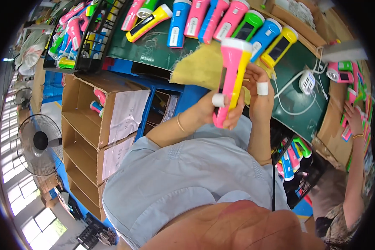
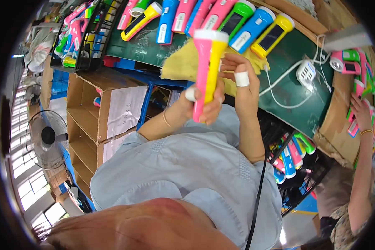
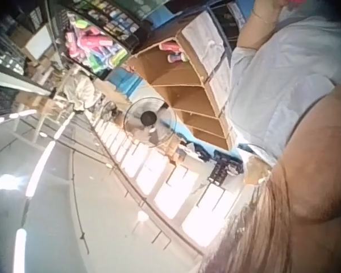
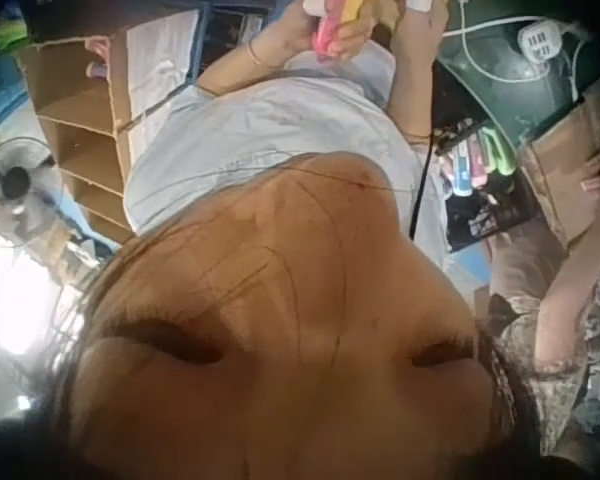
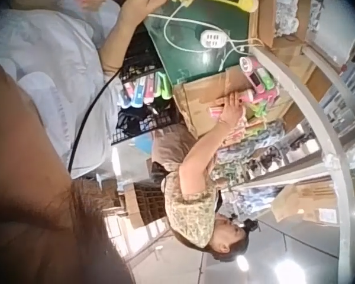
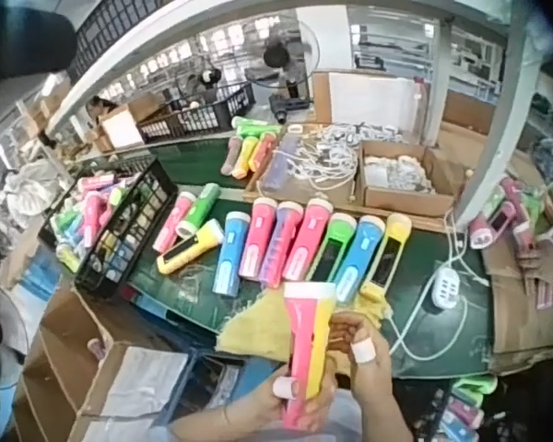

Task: Test the functionality of newly assembled flashlights by turning them on and inspecting the light beam.

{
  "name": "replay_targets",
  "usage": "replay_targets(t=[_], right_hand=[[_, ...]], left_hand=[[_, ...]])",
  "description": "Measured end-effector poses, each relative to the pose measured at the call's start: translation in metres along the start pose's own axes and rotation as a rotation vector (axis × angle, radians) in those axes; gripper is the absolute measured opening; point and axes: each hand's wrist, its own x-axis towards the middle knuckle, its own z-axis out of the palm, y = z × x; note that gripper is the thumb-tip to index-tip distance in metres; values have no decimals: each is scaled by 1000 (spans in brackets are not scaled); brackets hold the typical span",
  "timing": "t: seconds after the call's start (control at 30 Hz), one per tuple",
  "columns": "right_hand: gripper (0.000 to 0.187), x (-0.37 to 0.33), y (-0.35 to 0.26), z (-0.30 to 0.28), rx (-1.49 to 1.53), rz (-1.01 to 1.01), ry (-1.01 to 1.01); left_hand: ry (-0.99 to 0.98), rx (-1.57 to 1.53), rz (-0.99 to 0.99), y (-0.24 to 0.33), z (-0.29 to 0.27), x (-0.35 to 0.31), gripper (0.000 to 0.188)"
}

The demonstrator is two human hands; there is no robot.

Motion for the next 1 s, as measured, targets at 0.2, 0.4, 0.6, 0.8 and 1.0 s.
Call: replay_targets(t=[0.2, 0.4, 0.6, 0.8, 1.0], right_hand=[[46, -21, -4, -3, -127, 65, -10], [46, -26, -3, -6, -82, 82, -35], [41, -31, -29, -3, 252, 176, 89], [42, -13, -36, -15, -1351, -562, 384], [51, -21, -38, -5, -1294, -510, 140]], left_hand=[[-219, -113, 9, -2, -2, 17, 41], [-300, -316, -11, -9, -9, 18, 48], [-103, 302, -378, -2, -1, 12, 77], [201, 835, 235, 9, -9, 22, 71], [289, 568, 485, 19, -2, 42, 65]])
